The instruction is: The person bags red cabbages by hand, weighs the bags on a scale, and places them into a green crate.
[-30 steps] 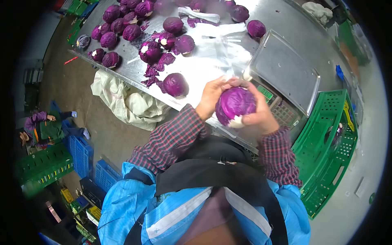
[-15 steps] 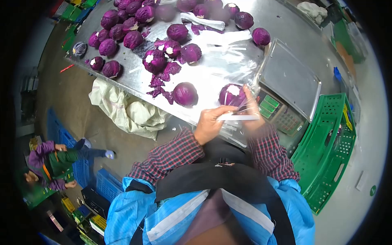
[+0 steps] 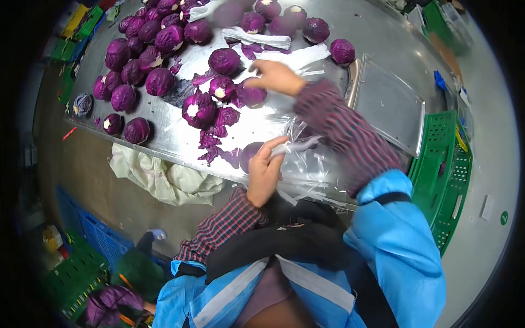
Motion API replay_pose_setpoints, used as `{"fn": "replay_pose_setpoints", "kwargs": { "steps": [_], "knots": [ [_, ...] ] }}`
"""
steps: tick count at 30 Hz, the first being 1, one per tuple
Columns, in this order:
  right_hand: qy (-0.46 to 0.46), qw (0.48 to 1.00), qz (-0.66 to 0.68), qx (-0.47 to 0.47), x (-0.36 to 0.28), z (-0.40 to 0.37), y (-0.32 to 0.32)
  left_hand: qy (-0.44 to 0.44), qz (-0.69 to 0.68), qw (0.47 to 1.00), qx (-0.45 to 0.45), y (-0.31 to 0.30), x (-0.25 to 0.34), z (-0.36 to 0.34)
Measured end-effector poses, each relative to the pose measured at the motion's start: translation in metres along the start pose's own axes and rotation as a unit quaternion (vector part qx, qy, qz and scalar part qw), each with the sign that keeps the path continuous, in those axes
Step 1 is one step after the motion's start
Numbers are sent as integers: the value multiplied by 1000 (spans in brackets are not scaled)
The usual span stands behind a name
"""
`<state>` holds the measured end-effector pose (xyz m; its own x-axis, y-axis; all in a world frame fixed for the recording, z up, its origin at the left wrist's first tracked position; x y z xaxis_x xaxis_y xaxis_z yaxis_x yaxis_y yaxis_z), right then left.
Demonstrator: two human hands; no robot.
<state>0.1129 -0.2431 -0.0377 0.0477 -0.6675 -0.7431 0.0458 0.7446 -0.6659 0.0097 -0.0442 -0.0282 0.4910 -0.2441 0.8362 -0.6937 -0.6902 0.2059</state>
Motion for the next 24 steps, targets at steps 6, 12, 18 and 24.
{"fn": "replay_pose_setpoints", "kwargs": {
  "steps": [6,12,18,24],
  "knots": [
    [56,992,-116,-11,37,3,68,201,195,956,87,-3,39,-9],
    [104,890,401,190,-13,-80,-38,179,191,964,-48,11,37,6],
    [15,812,569,127,-131,-199,-61,8,125,987,-104,34,33,22],
    [209,721,584,308,-88,-254,29,161,142,972,-96,48,41,29]
  ]
}}
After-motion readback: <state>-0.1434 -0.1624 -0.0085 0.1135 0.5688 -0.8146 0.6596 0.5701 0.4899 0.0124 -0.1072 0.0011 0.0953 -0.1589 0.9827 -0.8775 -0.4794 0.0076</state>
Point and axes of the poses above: each hand's wrist, its own z-axis towards the middle knuckle, its own y-axis out of the palm, x = y × z, the point moved 5 cm from there along z, towards the middle knuckle, and after that the axes turned 15 degrees about -y, right-handed, at the moved point
